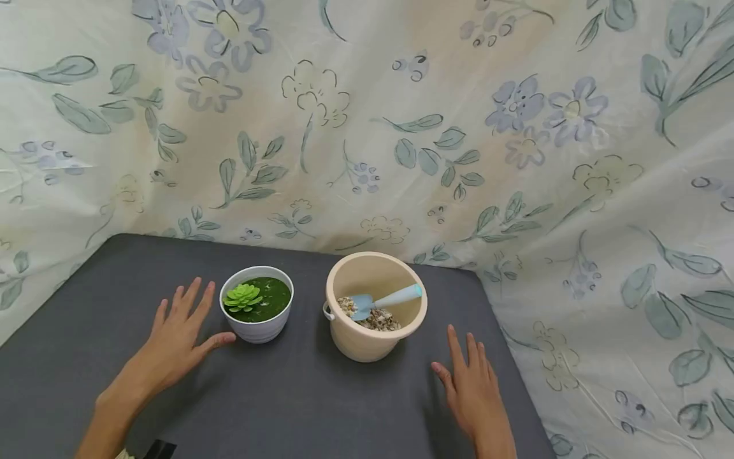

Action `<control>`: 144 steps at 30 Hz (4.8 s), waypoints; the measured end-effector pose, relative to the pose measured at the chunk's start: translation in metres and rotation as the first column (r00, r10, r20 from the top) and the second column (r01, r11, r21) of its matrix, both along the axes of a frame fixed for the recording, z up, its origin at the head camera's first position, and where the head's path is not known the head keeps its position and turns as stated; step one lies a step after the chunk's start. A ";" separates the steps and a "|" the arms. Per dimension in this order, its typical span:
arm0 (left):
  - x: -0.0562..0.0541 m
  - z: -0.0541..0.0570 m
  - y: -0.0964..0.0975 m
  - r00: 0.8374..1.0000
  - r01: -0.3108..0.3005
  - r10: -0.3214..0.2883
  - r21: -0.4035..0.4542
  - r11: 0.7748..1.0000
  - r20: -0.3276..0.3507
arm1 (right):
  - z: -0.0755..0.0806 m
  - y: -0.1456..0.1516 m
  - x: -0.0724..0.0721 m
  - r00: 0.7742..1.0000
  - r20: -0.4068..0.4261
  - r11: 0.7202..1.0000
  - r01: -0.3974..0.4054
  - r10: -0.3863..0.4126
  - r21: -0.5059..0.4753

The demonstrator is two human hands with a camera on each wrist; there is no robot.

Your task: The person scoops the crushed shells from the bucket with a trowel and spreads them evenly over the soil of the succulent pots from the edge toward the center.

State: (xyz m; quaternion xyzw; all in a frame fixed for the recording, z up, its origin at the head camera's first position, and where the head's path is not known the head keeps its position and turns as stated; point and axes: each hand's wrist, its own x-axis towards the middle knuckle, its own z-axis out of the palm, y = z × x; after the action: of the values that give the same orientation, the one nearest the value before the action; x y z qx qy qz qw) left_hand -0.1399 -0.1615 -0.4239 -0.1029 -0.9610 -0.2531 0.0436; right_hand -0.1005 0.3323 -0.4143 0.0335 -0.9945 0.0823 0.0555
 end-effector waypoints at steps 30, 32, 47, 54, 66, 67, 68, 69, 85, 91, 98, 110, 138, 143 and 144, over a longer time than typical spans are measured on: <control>-0.011 0.024 0.171 0.966 0.231 -0.223 0.047 0.972 -0.130 | 0.057 -0.078 -0.094 0.923 0.010 0.893 -0.376 0.386 0.248; -0.011 0.024 0.172 0.967 0.228 -0.219 0.054 0.972 -0.132 | 0.058 -0.079 -0.095 0.926 -0.019 0.897 -0.361 0.378 0.256; -0.009 0.023 0.175 0.975 0.205 -0.195 0.094 0.974 -0.106 | 0.064 -0.057 -0.074 0.924 -0.264 0.961 -0.270 0.275 0.058; -0.007 0.022 0.171 0.972 0.215 -0.204 0.097 0.972 -0.118 | 0.073 -0.048 -0.059 0.939 -0.279 0.978 -0.208 0.202 0.009; -0.012 0.028 0.152 0.959 0.238 -0.219 0.094 0.967 -0.178 | 0.103 -0.049 -0.034 0.926 -0.330 0.982 -0.189 0.181 0.009; -0.011 0.028 0.148 0.961 0.232 -0.212 0.103 0.967 -0.176 | 0.105 -0.049 -0.032 0.925 -0.335 0.982 -0.189 0.180 0.007; -0.010 0.028 0.144 0.962 0.225 -0.204 0.104 0.969 -0.181 | 0.106 -0.050 -0.031 0.924 -0.338 0.982 -0.190 0.180 0.002; -0.010 0.028 0.140 0.962 0.219 -0.198 0.099 0.971 -0.186 | 0.107 -0.051 -0.029 0.923 -0.340 0.982 -0.191 0.180 0.001; 0.007 0.035 0.070 0.978 0.091 -0.079 0.058 0.994 -0.192 | 0.109 -0.080 -0.031 0.868 -0.370 0.925 -0.376 0.332 -0.054; 0.013 0.030 0.045 0.992 0.039 -0.031 0.063 0.997 -0.122 | 0.099 -0.101 -0.042 0.828 -0.362 0.877 -0.477 0.428 -0.055; 0.016 0.025 0.029 0.997 0.000 0.004 0.047 0.999 -0.075 | 0.096 -0.126 -0.052 0.803 -0.332 0.841 -0.539 0.495 -0.052; 0.013 0.008 0.022 0.997 0.007 -0.005 0.017 1.000 -0.073 | 0.096 -0.169 -0.068 0.814 -0.167 0.825 -0.565 0.556 -0.010; -0.002 0.001 0.034 0.995 0.033 -0.023 0.098 0.995 -0.094 | 0.139 -0.215 -0.090 0.843 0.077 0.829 -0.537 0.532 0.154; -0.005 -0.002 0.034 0.994 0.041 -0.031 0.091 0.995 -0.102 | 0.144 -0.212 -0.093 0.867 0.128 0.855 -0.498 0.482 0.148; -0.005 -0.003 0.033 0.994 0.038 -0.029 0.092 0.995 -0.103 | 0.145 -0.211 -0.093 0.869 0.135 0.857 -0.493 0.476 0.149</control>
State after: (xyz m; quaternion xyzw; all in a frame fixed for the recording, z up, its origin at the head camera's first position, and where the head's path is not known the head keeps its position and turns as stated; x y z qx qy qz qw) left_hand -0.1451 -0.1284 -0.4266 -0.1296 -0.9426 -0.2933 0.0928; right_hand -0.1938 0.1217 -0.2693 0.2837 -0.9588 0.0056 -0.0166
